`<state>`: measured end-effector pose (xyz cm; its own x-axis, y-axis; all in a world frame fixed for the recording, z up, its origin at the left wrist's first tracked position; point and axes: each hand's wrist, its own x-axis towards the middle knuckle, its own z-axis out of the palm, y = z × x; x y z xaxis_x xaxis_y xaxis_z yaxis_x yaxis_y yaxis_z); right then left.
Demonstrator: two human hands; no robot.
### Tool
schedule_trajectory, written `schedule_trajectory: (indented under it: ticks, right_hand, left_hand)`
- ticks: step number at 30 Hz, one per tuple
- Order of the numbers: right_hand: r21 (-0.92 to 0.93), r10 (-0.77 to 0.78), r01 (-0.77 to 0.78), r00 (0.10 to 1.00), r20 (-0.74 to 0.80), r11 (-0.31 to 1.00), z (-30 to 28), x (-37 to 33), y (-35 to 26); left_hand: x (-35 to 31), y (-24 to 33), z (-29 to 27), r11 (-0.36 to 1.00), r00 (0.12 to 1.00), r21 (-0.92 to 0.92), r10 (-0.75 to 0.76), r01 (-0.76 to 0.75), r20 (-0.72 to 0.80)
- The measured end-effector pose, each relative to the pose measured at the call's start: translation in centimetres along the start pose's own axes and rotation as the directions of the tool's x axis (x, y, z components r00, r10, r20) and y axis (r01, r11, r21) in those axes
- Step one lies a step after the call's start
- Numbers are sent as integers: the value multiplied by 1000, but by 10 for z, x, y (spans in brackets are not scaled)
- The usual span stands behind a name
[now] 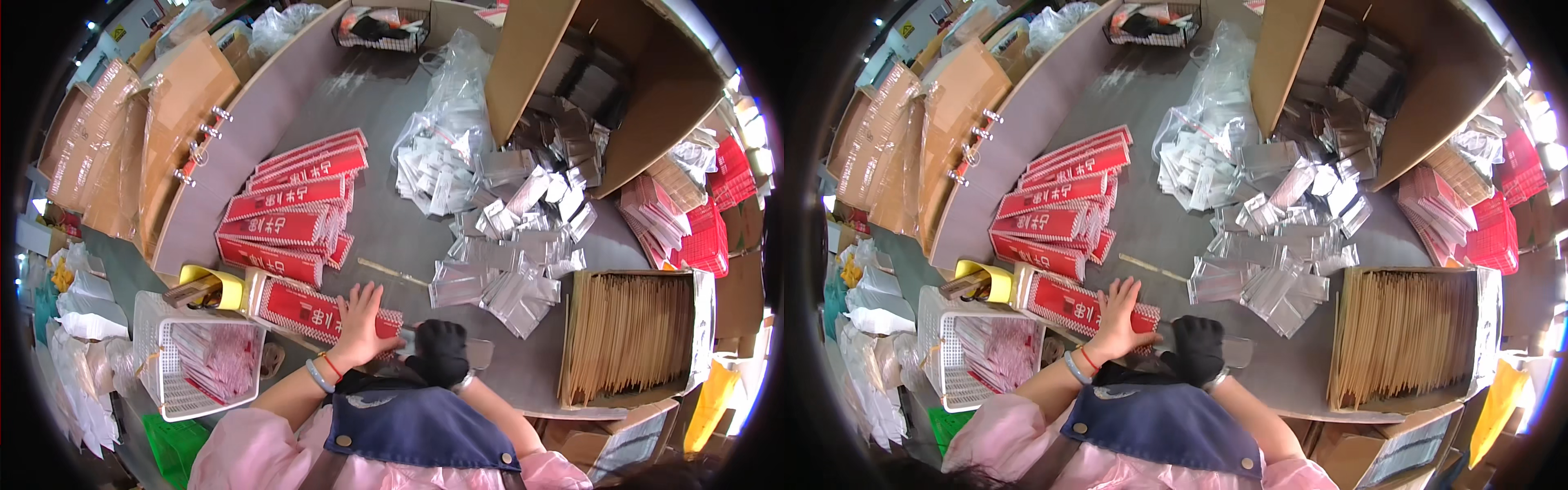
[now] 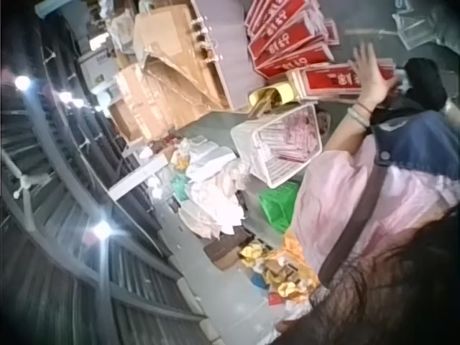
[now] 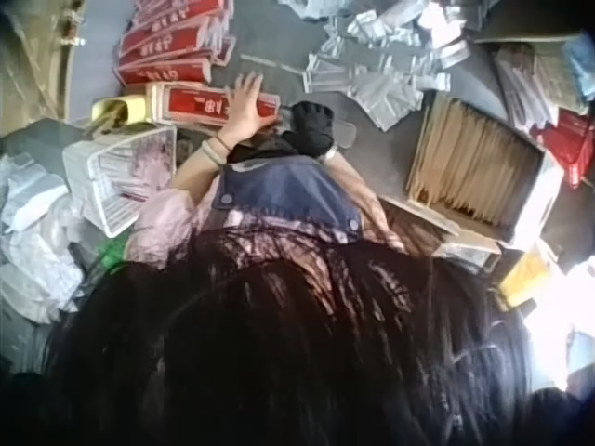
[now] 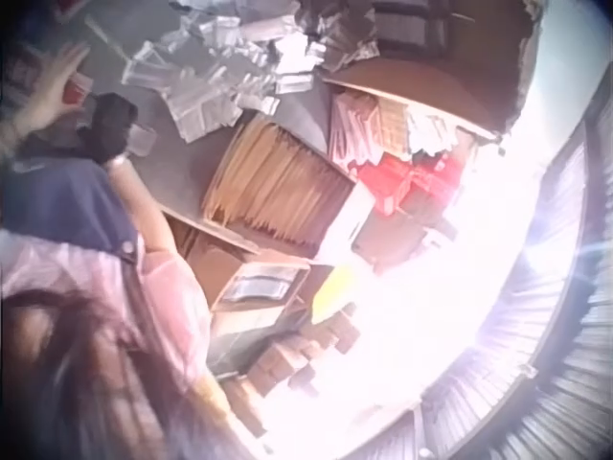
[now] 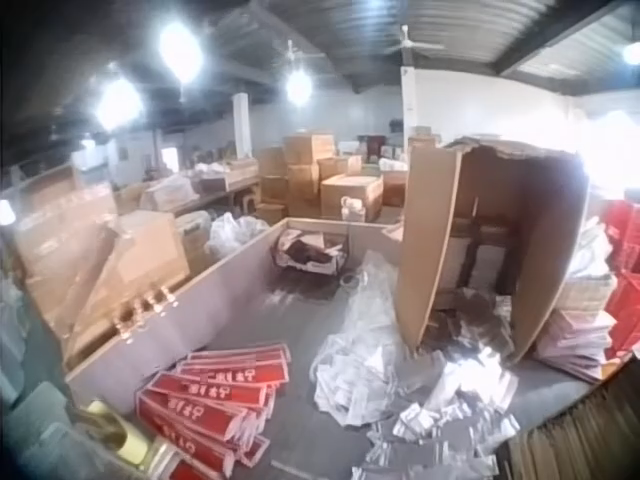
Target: Packaging small silver packets into red paper sleeves using wooden sticks to assist.
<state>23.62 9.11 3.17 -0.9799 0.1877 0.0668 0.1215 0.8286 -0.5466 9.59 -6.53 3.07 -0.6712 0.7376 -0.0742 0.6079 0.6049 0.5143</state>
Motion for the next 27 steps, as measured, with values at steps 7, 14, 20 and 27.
schedule_trajectory:
  ticks: [7, 14, 20, 27]
  right_hand:
    - [0, 217, -224, 945, -244, 975, -30, -27, 31]
    - [87, 372, -365, 869, -325, 927, -45, -61, 37]
    - [92, 394, -386, 859, -327, 918, -54, -65, 43]
    - [103, 318, -302, 865, -389, 948, -58, -60, 45]
  left_hand:
    - [95, 4, 5, 905, 893, -105, 380, -413, -242]
    - [272, 18, 20, 967, 968, 242, 132, -79, -212]
    - [254, -2, 14, 948, 971, 235, 235, -217, -52]
    - [163, -19, 4, 898, 933, 270, 361, -348, 4]
